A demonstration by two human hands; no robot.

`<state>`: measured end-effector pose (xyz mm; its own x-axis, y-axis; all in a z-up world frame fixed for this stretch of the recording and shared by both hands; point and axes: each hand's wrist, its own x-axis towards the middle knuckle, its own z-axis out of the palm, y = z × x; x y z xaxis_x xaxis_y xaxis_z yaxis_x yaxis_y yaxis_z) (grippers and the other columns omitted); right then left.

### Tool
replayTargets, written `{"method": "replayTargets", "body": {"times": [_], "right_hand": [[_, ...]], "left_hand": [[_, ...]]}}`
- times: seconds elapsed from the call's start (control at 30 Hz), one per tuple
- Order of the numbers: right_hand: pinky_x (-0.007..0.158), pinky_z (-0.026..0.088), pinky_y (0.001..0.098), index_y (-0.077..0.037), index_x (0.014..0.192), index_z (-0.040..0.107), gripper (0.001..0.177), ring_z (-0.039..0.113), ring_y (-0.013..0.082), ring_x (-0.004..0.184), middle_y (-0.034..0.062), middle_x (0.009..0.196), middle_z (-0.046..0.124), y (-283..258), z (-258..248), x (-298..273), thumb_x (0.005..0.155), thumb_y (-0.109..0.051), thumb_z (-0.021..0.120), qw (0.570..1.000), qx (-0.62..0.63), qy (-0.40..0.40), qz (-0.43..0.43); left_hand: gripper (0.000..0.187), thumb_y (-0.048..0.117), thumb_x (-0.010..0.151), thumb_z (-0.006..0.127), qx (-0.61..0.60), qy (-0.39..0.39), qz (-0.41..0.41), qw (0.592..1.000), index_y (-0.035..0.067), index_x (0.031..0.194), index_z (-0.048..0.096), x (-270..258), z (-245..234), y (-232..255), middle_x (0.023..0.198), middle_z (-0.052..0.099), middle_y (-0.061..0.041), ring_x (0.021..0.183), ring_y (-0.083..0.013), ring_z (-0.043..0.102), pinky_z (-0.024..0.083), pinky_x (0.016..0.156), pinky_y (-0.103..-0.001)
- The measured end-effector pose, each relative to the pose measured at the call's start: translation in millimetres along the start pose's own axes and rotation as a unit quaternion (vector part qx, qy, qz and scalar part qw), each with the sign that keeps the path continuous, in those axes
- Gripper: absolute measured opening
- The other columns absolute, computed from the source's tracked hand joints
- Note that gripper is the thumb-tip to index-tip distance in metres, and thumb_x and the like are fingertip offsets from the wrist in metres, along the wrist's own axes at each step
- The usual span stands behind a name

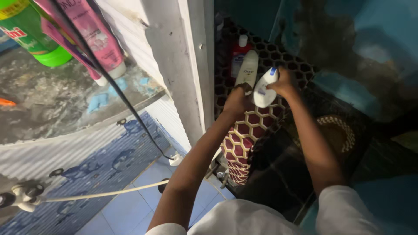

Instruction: The person moves various toiletries and containers from a bathroom shelf into a hanging mesh organizer. They handle bottles, tubes, a metal cup, and a cloth one by one, placing them into the organizer's pockets. Finally, they wipe the shelf surface with the cloth.

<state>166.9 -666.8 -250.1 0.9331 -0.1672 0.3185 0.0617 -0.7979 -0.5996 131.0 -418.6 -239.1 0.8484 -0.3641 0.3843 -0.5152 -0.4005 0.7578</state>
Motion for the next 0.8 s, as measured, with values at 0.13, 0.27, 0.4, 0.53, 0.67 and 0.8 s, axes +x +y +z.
{"method": "replayTargets", "body": {"times": [0.13, 0.27, 0.4, 0.53, 0.67, 0.8], "right_hand": [[0.082, 0.058, 0.0463, -0.001, 0.104, 0.07, 0.058, 0.072, 0.0358, 0.094, 0.0209, 0.103, 0.074, 30.1, 23.9, 32.3, 0.056, -0.015, 0.098, 0.998, -0.036, 0.036, 0.045], [0.08, 0.058, 0.0471, -0.006, 0.111, 0.073, 0.06, 0.072, 0.0352, 0.098, 0.019, 0.107, 0.074, 30.8, 37.8, 49.6, 0.056, -0.014, 0.096, 0.996, -0.001, 0.077, 0.04], [0.084, 0.058, 0.0484, -0.004, 0.108, 0.074, 0.052, 0.072, 0.0361, 0.097, 0.0197, 0.106, 0.075, 23.4, 47.0, 51.0, 0.064, -0.019, 0.097, 0.994, -0.056, 0.069, 0.065], [0.081, 0.058, 0.0492, -0.004, 0.108, 0.073, 0.047, 0.072, 0.0361, 0.097, 0.02, 0.107, 0.074, 18.7, 61.3, 56.9, 0.07, -0.021, 0.095, 0.992, -0.052, 0.051, 0.105], [0.078, 0.059, 0.0479, 0.0, 0.109, 0.07, 0.052, 0.072, 0.0353, 0.095, 0.0218, 0.106, 0.073, 23.5, 64.5, 62.7, 0.07, -0.023, 0.096, 0.99, -0.056, 0.005, 0.129], [0.08, 0.059, 0.0485, 0.003, 0.111, 0.069, 0.063, 0.071, 0.0371, 0.096, 0.0228, 0.105, 0.073, 21.0, 56.2, 56.7, 0.06, -0.018, 0.099, 0.995, -0.073, 0.066, -0.001]], "left_hand": [[0.034, 0.02, 0.086, 0.076, 0.003, -0.017, -0.044, 0.999, 0.006, 0.117, 0.07, -4.9, -10.3, 4.3, 0.116, 0.072, -0.022, 0.112, -0.0383, 0.068, 0.054, 0.093, -0.045], [0.037, 0.018, 0.086, 0.074, 0.035, -0.023, -0.065, 0.997, 0.008, 0.122, 0.068, -4.9, -14.4, -2.3, 0.114, 0.072, -0.022, 0.111, -0.0399, 0.067, 0.052, 0.091, -0.046], [0.038, 0.01, 0.083, 0.074, -0.011, 0.01, -0.008, 1.0, 0.006, 0.119, 0.066, -4.2, -12.0, -18.3, 0.113, 0.071, -0.022, 0.108, -0.0391, 0.069, 0.054, 0.088, -0.044], [0.039, 0.005, 0.084, 0.067, -0.05, -0.034, -0.043, 0.997, 0.005, 0.123, 0.063, -6.8, -17.7, -25.5, 0.11, 0.072, -0.022, 0.105, -0.0356, 0.071, 0.055, 0.086, -0.042], [0.037, 0.008, 0.089, 0.063, -0.101, -0.074, -0.075, 0.989, 0.003, 0.125, 0.06, -16.2, -30.5, -21.9, 0.106, 0.072, -0.023, 0.1, -0.0353, 0.074, 0.056, 0.083, -0.042], [0.034, 0.01, 0.087, 0.073, -0.035, 0.011, 0.025, 0.999, 0.0, 0.119, 0.064, -23.7, -43.2, -9.6, 0.107, 0.07, -0.027, 0.103, -0.0417, 0.069, 0.054, 0.086, -0.045]]}}
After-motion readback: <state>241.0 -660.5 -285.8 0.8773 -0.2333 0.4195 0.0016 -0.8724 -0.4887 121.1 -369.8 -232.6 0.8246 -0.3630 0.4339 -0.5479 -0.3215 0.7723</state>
